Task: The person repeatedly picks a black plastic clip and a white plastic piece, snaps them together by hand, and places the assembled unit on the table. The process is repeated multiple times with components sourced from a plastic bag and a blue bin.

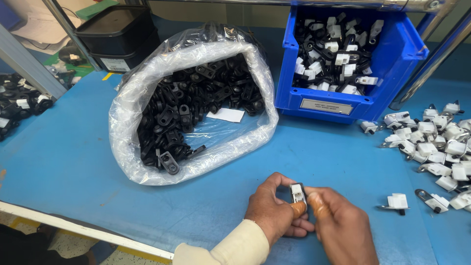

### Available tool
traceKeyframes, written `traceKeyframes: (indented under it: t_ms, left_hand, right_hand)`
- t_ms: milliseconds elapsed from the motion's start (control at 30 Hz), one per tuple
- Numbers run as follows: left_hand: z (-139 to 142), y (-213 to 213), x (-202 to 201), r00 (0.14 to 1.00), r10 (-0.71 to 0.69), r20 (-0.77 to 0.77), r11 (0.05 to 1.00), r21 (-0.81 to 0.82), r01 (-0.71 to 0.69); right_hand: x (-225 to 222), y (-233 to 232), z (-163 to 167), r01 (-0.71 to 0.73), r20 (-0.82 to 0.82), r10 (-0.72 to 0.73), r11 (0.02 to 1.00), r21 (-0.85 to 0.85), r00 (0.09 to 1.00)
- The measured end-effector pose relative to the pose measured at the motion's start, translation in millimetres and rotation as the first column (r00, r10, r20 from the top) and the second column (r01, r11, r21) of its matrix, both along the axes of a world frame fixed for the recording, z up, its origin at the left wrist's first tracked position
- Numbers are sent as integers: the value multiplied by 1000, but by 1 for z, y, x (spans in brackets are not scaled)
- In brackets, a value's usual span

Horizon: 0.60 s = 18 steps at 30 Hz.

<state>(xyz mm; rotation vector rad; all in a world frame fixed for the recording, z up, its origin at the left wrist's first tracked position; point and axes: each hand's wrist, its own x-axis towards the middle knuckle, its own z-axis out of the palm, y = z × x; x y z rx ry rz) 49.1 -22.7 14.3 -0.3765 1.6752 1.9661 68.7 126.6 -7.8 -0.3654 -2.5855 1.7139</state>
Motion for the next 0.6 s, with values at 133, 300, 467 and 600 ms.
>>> traceKeyframes:
  t_ms: [133,300,467,600]
  left_hand:
    - [-1,2,-2,1000,-8,6,1000,13,8]
    - [-3,6,-5,1000,-10,-19,996,87,11]
    - [-1,11,-4,994,-39,-107,999,23,42]
    - [5,20,-1,999,34,-15,999,-15,-34]
  right_hand:
    - [-4,15,-2,-66,168,58,997,41,984]
    - [-18,26,-9,168,430,3,918,-359,903]
    - [-23,35,-18,198,427,28,858,-474,904]
    - [-20,26,-25,301,364,-118,809,-504,924]
